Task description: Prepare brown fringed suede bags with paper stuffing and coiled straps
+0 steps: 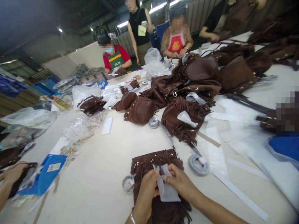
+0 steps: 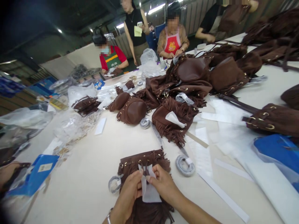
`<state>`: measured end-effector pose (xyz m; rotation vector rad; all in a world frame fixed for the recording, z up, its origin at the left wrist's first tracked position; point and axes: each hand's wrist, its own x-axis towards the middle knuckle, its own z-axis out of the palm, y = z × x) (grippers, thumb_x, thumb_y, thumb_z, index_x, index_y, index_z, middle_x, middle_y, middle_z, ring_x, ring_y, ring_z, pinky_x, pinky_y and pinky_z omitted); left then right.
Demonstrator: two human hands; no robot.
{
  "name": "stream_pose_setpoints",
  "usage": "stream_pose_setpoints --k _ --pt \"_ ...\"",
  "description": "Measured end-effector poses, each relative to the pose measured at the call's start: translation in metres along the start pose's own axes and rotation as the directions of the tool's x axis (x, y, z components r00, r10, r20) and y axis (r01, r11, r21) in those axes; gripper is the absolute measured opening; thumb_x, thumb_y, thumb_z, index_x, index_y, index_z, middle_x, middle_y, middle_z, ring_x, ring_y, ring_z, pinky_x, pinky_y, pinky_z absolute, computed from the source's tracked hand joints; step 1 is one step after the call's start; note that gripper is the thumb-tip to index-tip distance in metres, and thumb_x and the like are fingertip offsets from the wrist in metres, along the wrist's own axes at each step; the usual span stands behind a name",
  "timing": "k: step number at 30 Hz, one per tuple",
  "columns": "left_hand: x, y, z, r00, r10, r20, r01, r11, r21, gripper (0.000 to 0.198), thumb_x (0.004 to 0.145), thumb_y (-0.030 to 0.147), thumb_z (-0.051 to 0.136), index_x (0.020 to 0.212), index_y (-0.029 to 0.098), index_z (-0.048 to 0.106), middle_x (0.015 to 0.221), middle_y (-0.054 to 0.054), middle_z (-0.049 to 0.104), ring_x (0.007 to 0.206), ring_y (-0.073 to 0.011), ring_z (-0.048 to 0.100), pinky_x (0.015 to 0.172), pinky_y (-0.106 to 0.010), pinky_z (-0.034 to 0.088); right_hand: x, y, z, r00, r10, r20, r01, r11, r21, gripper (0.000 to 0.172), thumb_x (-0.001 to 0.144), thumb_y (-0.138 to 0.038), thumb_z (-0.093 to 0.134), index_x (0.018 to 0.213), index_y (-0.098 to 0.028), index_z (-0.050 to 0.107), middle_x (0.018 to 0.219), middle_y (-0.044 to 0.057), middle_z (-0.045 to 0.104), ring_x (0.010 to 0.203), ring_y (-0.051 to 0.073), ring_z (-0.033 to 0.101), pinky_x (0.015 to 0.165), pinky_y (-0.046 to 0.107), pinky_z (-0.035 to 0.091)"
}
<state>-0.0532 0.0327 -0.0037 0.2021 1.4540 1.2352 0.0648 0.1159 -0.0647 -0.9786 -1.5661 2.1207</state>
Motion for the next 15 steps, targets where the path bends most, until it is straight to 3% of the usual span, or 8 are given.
stream_pose_setpoints --k 3,8,15 --pt "0.003 -0.001 0.004 1.0 -0.031 -0.008 0.031 0.999 0.034 0.049 0.076 0.053 0.067 0.106 0.015 0.063 0.081 -0.008 0.069 0.071 -0.0181 0.064 0.064 -0.028 0.05 -0.001 0.001 0.001 0.999 -0.014 -0.049 0.011 0.998 -0.057 0.023 0.078 -0.039 0.064 0.083 -0.021 0.05 0.079 0.0 0.065 0.074 0.017 0.059 0.064 0.026 0.044" --pt "0.014 -0.008 0.006 0.992 -0.005 -0.125 0.017 0.995 0.094 0.046 0.07 0.044 0.073 0.103 0.013 0.066 0.076 -0.007 0.07 0.064 -0.0189 0.064 0.061 -0.029 0.049 -0.004 -0.001 0.002 0.993 -0.075 -0.092 0.056 0.98 -0.19 0.019 0.077 -0.032 0.063 0.081 -0.021 0.049 0.072 -0.003 0.057 0.068 0.014 0.052 0.06 0.024 0.038" --pt "0.017 -0.013 0.001 0.995 0.024 -0.101 -0.013 0.993 0.114 0.047 0.069 0.043 0.075 0.103 0.011 0.068 0.074 -0.008 0.071 0.06 -0.0208 0.064 0.057 -0.03 0.047 -0.004 0.001 -0.004 0.991 -0.056 -0.118 0.031 0.979 -0.201 0.019 0.079 -0.035 0.062 0.079 -0.02 0.05 0.068 -0.004 0.052 0.067 0.013 0.048 0.062 0.024 0.038"
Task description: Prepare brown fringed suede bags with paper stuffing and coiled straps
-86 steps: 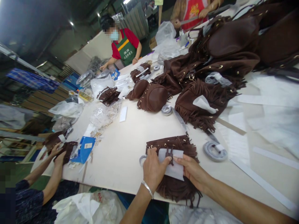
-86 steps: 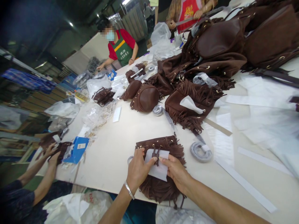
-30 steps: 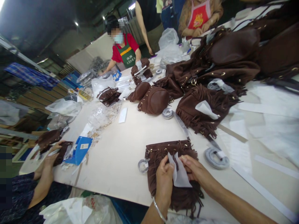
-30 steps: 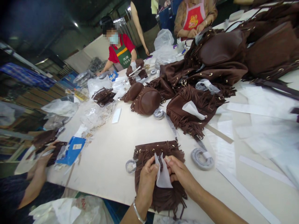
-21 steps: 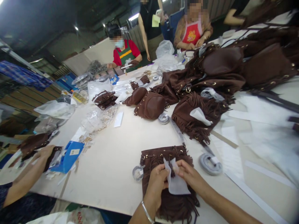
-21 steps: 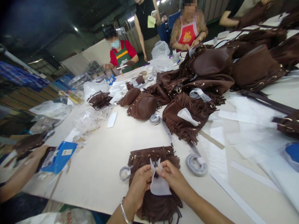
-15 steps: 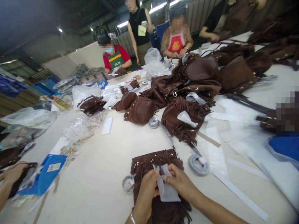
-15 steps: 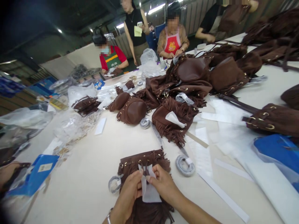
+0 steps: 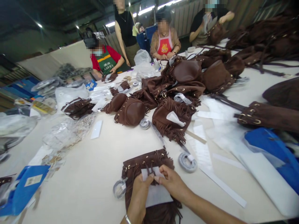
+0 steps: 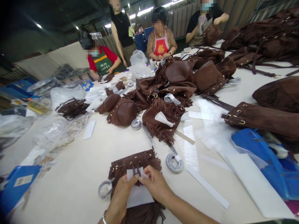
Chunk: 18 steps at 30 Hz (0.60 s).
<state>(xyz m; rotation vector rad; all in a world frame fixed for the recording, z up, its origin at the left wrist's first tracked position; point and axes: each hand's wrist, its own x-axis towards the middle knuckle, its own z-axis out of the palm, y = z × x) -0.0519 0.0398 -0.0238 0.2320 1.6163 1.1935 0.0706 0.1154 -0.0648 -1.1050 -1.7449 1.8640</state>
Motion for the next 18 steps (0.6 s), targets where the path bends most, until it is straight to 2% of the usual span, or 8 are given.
stream_pose_setpoints --k 4,8,10,14,18 --pt "0.0 -0.004 0.0 0.999 0.028 -0.024 -0.029 0.999 -0.028 0.047 0.065 0.042 0.079 0.1 0.012 0.069 0.076 -0.007 0.071 0.062 -0.0199 0.064 0.061 -0.03 0.049 -0.004 -0.003 -0.003 1.0 0.022 0.011 -0.023 0.993 0.118 0.025 0.081 -0.042 0.061 0.079 -0.019 0.052 0.068 -0.003 0.053 0.065 0.013 0.05 0.06 0.024 0.04" --pt "0.001 -0.007 -0.002 1.0 -0.003 -0.011 0.002 0.996 -0.084 0.044 0.063 0.04 0.08 0.094 0.011 0.069 0.075 -0.008 0.071 0.056 -0.0192 0.063 0.056 -0.03 0.049 -0.006 -0.008 -0.005 0.977 0.081 0.197 -0.145 0.929 0.34 0.043 0.085 -0.061 0.051 0.089 -0.018 0.055 0.066 -0.003 0.055 0.052 0.011 0.051 0.05 0.024 0.043" --pt "0.002 -0.007 -0.002 1.0 -0.021 -0.007 0.02 0.995 -0.095 0.041 0.061 0.038 0.081 0.089 0.011 0.068 0.07 -0.008 0.07 0.054 -0.0192 0.062 0.053 -0.03 0.049 -0.005 -0.011 -0.006 0.957 0.114 0.265 -0.219 0.886 0.408 0.047 0.082 -0.064 0.053 0.091 -0.017 0.055 0.066 -0.002 0.057 0.049 0.01 0.053 0.05 0.024 0.046" --pt "0.0 -0.007 0.0 1.0 -0.014 -0.009 0.013 0.995 -0.098 0.04 0.063 0.038 0.081 0.09 0.011 0.067 0.068 -0.008 0.069 0.053 -0.0184 0.061 0.053 -0.029 0.048 0.001 -0.009 -0.003 0.954 0.116 0.275 -0.219 0.899 0.38 0.045 0.071 -0.053 0.071 0.091 -0.018 0.051 0.058 -0.007 0.055 0.044 0.008 0.05 0.047 0.022 0.045" --pt "-0.005 -0.008 0.002 1.0 0.008 -0.016 -0.011 0.983 -0.181 0.046 0.064 0.044 0.08 0.094 0.011 0.068 0.072 -0.008 0.07 0.054 -0.0179 0.061 0.051 -0.027 0.045 0.006 -0.001 0.002 0.972 0.101 0.211 -0.157 0.951 0.268 0.04 0.072 -0.048 0.071 0.087 -0.02 0.048 0.056 -0.01 0.05 0.038 0.006 0.044 0.038 0.019 0.04"
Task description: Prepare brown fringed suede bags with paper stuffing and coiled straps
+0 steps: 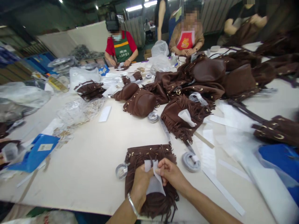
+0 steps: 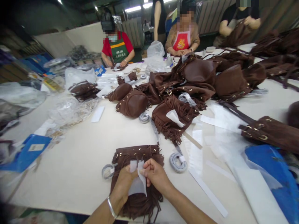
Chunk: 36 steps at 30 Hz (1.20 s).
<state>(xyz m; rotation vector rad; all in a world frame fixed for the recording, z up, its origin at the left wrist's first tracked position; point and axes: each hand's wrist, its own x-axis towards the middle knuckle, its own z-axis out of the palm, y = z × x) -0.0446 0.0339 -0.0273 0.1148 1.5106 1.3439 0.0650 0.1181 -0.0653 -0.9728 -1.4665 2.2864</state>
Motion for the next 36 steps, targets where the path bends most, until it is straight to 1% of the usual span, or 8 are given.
stream_pose_setpoints --k 6,13,18,22,27,30,33,36 --pt "-0.002 -0.004 -0.004 1.0 0.03 0.001 -0.03 0.994 -0.101 0.049 0.065 0.05 0.077 0.092 0.01 0.07 0.067 -0.006 0.067 0.055 -0.0159 0.059 0.052 -0.025 0.044 0.007 -0.001 -0.001 0.999 -0.039 0.036 0.046 0.978 -0.202 0.029 0.077 -0.043 0.065 0.084 -0.021 0.047 0.061 -0.009 0.048 0.04 0.006 0.044 0.036 0.017 0.037" --pt "-0.001 -0.001 -0.008 0.998 0.018 0.064 -0.012 0.996 -0.089 0.046 0.067 0.049 0.074 0.089 0.009 0.069 0.062 -0.006 0.065 0.05 -0.0163 0.056 0.053 -0.029 0.045 0.005 -0.01 0.0 1.0 -0.009 0.004 0.01 0.963 -0.27 0.027 0.079 -0.043 0.062 0.082 -0.021 0.046 0.059 -0.009 0.05 0.042 0.008 0.048 0.039 0.02 0.042" --pt "0.003 -0.006 -0.006 1.0 0.01 -0.025 -0.012 0.993 -0.118 0.042 0.063 0.047 0.076 0.08 0.009 0.069 0.061 -0.007 0.064 0.049 -0.0157 0.054 0.05 -0.028 0.041 0.003 -0.008 -0.004 1.0 -0.01 -0.008 0.007 0.939 -0.343 0.029 0.082 -0.047 0.059 0.079 -0.022 0.044 0.048 -0.009 0.05 0.039 0.01 0.048 0.04 0.021 0.04" --pt "0.008 -0.009 -0.005 0.996 0.015 -0.086 -0.027 0.989 -0.144 0.036 0.055 0.04 0.08 0.071 0.01 0.068 0.062 -0.006 0.063 0.048 -0.0143 0.053 0.049 -0.027 0.038 0.007 -0.003 -0.008 1.0 -0.02 -0.012 0.013 0.911 -0.413 0.029 0.082 -0.047 0.059 0.08 -0.023 0.043 0.051 -0.008 0.051 0.042 0.012 0.051 0.042 0.022 0.042" --pt "0.007 -0.011 -0.006 0.991 0.034 -0.126 -0.053 0.986 -0.155 0.034 0.056 0.035 0.079 0.076 0.01 0.068 0.067 -0.007 0.065 0.051 -0.0148 0.055 0.051 -0.027 0.04 0.008 -0.002 -0.008 0.997 -0.011 -0.077 -0.02 0.918 -0.396 0.041 0.077 -0.048 0.065 0.101 -0.024 0.042 0.072 -0.006 0.056 0.05 0.012 0.055 0.043 0.024 0.047" --pt "0.002 -0.009 -0.005 0.993 0.062 -0.097 -0.075 0.987 -0.141 0.032 0.064 0.039 0.073 0.076 0.01 0.068 0.064 -0.005 0.063 0.05 -0.013 0.053 0.051 -0.026 0.039 0.011 -0.004 -0.008 0.992 0.022 -0.121 -0.07 0.912 -0.404 0.049 0.074 -0.045 0.067 0.11 -0.024 0.041 0.071 -0.007 0.054 0.049 0.011 0.053 0.041 0.022 0.045" --pt "-0.009 -0.004 -0.001 0.991 0.11 -0.074 -0.117 0.987 -0.108 0.033 0.069 0.039 0.072 0.082 0.009 0.067 0.07 -0.006 0.066 0.055 -0.013 0.055 0.054 -0.025 0.041 0.016 -0.007 -0.008 0.994 0.06 -0.094 -0.093 0.912 -0.4 0.045 0.073 -0.044 0.065 0.106 -0.022 0.044 0.066 -0.007 0.051 0.047 0.009 0.048 0.038 0.02 0.041" --pt "-0.018 0.0 0.007 0.979 0.167 -0.115 -0.173 0.984 -0.043 0.035 0.063 0.028 0.077 0.09 0.01 0.066 0.08 -0.007 0.069 0.066 -0.0151 0.059 0.062 -0.025 0.045 0.021 -0.008 -0.007 0.993 0.102 -0.061 -0.118 0.895 -0.43 0.033 0.072 -0.04 0.063 0.096 -0.022 0.048 0.062 -0.008 0.048 0.046 0.009 0.046 0.038 0.018 0.04"
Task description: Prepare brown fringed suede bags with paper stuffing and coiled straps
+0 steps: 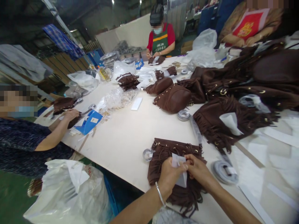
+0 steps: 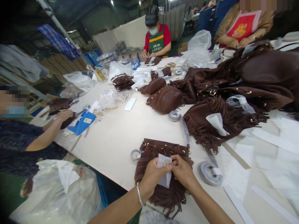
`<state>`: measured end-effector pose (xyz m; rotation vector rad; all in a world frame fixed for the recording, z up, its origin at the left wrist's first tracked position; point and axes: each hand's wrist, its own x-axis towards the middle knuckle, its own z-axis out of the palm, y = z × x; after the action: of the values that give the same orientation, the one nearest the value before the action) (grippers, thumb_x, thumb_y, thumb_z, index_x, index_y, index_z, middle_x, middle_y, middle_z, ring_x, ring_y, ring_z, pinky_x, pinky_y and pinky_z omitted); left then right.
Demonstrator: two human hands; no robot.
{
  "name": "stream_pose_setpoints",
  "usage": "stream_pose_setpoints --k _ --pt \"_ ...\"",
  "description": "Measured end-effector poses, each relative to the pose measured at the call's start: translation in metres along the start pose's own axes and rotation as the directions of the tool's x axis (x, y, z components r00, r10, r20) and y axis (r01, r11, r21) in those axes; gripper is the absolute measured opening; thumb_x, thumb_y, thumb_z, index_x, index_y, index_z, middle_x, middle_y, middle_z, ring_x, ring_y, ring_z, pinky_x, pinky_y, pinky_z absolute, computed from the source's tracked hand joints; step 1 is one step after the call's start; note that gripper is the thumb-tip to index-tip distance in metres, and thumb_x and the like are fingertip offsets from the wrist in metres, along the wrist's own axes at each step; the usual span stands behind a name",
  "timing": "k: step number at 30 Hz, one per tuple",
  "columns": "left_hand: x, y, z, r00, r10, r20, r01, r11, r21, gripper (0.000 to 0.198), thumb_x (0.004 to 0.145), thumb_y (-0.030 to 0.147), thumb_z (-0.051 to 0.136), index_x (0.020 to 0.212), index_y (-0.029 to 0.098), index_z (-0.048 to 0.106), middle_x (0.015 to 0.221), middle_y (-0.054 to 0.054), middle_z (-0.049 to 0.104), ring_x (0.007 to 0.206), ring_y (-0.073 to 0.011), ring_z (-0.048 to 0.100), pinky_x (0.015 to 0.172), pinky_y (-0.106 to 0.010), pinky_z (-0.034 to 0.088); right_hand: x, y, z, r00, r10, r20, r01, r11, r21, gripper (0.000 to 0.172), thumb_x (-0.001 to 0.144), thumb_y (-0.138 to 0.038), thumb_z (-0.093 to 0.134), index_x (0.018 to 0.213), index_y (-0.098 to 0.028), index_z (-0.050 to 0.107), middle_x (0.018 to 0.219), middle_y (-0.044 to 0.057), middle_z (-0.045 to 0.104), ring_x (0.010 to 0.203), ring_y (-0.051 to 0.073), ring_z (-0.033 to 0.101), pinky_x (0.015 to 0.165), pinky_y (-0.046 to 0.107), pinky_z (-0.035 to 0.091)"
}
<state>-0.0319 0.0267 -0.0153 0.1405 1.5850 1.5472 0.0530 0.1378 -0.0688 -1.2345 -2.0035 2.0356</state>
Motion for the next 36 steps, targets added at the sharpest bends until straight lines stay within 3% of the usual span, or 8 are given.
stream_pose_setpoints --k 4,8,15,19,23,26,32,36 --pt "-0.002 -0.003 0.004 1.0 0.021 -0.011 -0.02 0.994 0.109 0.029 0.063 0.015 0.07 0.091 0.012 0.064 0.084 -0.006 0.069 0.071 -0.0169 0.061 0.065 -0.026 0.046 0.007 0.002 0.001 1.0 0.022 0.023 -0.022 1.0 0.011 0.024 0.073 -0.04 0.059 0.084 -0.022 0.047 0.053 -0.009 0.047 0.039 0.009 0.044 0.037 0.019 0.037" --pt "0.006 -0.016 0.001 0.998 0.062 -0.02 -0.058 0.984 0.168 0.021 0.068 0.014 0.06 0.089 0.013 0.064 0.082 -0.005 0.068 0.069 -0.0156 0.06 0.066 -0.025 0.045 0.011 0.001 0.002 0.999 0.033 0.038 -0.034 0.999 0.022 0.023 0.073 -0.041 0.056 0.078 -0.023 0.043 0.039 -0.009 0.043 0.033 0.01 0.041 0.035 0.019 0.034" --pt "0.013 -0.024 -0.01 0.987 0.159 -0.004 -0.147 0.921 0.361 0.016 0.072 0.015 0.054 0.086 0.016 0.062 0.079 -0.002 0.066 0.073 -0.0178 0.06 0.066 -0.026 0.043 0.005 -0.006 0.008 0.999 0.023 -0.039 -0.026 0.996 -0.09 0.023 0.078 -0.043 0.055 0.076 -0.023 0.043 0.045 -0.008 0.046 0.038 0.01 0.045 0.036 0.018 0.037" --pt "0.007 -0.017 -0.012 0.965 0.262 0.028 -0.22 0.739 0.637 0.012 0.078 0.017 0.05 0.087 0.018 0.06 0.083 -0.004 0.066 0.078 -0.0199 0.06 0.069 -0.027 0.042 0.004 -0.009 0.011 0.996 0.013 -0.087 -0.025 0.99 -0.137 0.018 0.078 -0.038 0.056 0.077 -0.022 0.047 0.049 -0.007 0.048 0.042 0.011 0.049 0.037 0.019 0.04" --pt "-0.004 -0.011 -0.007 0.933 0.355 0.064 -0.251 0.51 0.823 0.021 0.084 0.013 0.043 0.102 0.019 0.053 0.091 -0.007 0.067 0.086 -0.0227 0.062 0.073 -0.03 0.04 0.006 -0.014 0.012 0.994 0.05 -0.102 -0.057 0.996 -0.071 0.014 0.076 -0.032 0.057 0.073 -0.021 0.048 0.047 -0.006 0.048 0.039 0.01 0.047 0.036 0.019 0.039" --pt "-0.01 -0.011 -0.001 0.92 0.374 0.115 -0.268 0.388 0.882 0.024 0.09 0.014 0.037 0.111 0.019 0.046 0.09 -0.006 0.068 0.082 -0.0226 0.065 0.068 -0.03 0.04 0.007 -0.016 0.012 0.989 0.115 -0.088 -0.107 0.99 0.096 0.018 0.073 -0.029 0.058 0.067 -0.021 0.044 0.042 -0.006 0.048 0.036 0.01 0.045 0.035 0.019 0.039" --pt "-0.013 -0.022 0.008 0.892 0.403 0.206 -0.255 0.073 0.964 0.02 0.09 0.009 0.037 0.103 0.017 0.049 0.086 -0.007 0.067 0.077 -0.0212 0.067 0.06 -0.028 0.039 0.009 -0.018 0.007 0.98 0.196 0.008 -0.189 0.931 0.314 0.014 0.072 -0.015 0.055 0.066 -0.02 0.043 0.041 -0.006 0.049 0.035 0.008 0.045 0.039 0.019 0.045" --pt "-0.013 -0.028 0.012 0.857 0.459 0.234 -0.247 -0.031 0.968 0.024 0.089 0.006 0.037 0.104 0.017 0.052 0.09 -0.007 0.066 0.078 -0.0214 0.066 0.062 -0.029 0.041 0.005 -0.022 0.001 0.983 0.165 0.081 -0.184 0.896 0.403 0.011 0.079 -0.013 0.051 0.07 -0.018 0.046 0.046 -0.004 0.053 0.039 0.007 0.05 0.047 0.02 0.051"
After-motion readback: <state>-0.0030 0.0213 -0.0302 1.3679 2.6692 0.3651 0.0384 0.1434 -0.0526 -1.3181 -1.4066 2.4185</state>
